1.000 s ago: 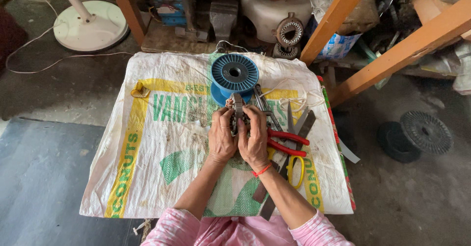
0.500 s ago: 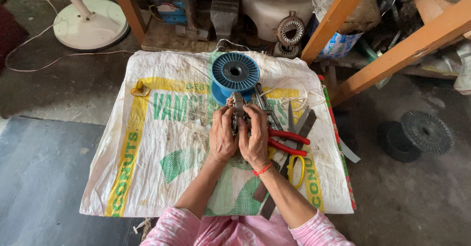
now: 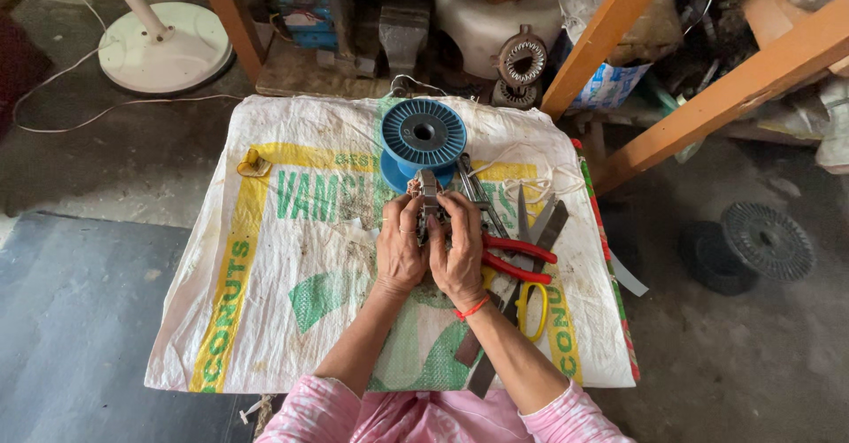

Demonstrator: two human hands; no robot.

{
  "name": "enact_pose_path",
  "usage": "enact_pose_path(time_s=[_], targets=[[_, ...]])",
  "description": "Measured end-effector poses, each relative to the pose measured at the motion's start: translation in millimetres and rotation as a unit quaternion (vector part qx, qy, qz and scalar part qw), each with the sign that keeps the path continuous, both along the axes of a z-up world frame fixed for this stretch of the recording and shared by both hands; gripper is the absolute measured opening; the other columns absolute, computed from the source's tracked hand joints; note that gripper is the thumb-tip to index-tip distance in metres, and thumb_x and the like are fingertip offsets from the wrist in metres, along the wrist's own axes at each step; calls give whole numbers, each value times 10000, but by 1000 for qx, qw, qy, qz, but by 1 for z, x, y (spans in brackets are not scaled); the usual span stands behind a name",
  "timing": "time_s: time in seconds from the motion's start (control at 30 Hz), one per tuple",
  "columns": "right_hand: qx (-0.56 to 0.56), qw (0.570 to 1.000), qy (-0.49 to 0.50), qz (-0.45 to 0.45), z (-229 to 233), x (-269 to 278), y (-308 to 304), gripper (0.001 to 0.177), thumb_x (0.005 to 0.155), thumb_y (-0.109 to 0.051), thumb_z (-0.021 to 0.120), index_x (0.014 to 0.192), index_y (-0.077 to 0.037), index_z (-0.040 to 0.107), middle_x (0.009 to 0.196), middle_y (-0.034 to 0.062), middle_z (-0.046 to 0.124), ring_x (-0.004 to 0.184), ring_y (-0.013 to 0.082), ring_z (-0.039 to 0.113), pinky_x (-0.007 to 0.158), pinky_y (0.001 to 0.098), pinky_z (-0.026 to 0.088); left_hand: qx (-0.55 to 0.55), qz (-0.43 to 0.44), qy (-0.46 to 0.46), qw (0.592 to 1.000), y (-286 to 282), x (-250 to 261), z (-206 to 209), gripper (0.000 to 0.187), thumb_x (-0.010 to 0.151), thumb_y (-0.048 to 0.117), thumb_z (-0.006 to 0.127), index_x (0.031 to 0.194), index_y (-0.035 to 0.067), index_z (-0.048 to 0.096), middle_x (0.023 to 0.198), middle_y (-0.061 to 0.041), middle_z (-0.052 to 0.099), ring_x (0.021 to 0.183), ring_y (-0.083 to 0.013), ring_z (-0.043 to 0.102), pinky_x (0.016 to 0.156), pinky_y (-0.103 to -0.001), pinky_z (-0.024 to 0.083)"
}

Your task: The person sits on the floor and works on a small electrical motor component, specifically the stator. They repeatedly insert small white rectangular pieces into the slots of the stator using their fingers. The workspace is a white sack on the floor, and tools like pliers and a file are visible nearby.

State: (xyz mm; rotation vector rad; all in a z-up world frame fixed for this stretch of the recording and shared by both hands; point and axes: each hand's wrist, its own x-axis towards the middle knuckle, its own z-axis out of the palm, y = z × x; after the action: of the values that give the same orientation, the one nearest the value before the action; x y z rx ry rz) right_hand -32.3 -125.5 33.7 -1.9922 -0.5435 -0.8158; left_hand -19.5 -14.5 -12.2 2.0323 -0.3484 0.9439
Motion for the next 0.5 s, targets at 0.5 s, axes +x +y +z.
enact_pose_path(time_s=[0.5], targets=[[12, 1000, 12, -15, -2, 2, 0, 304, 1002, -43, 579, 1294, 40, 588, 1328, 224, 583, 1216, 378, 611, 1056, 435, 501, 14, -1, 6, 1000, 0, 2, 0, 518, 900, 103, 687, 1375, 43, 488, 1290, -218, 562, 1121, -424, 587, 830, -472, 561]])
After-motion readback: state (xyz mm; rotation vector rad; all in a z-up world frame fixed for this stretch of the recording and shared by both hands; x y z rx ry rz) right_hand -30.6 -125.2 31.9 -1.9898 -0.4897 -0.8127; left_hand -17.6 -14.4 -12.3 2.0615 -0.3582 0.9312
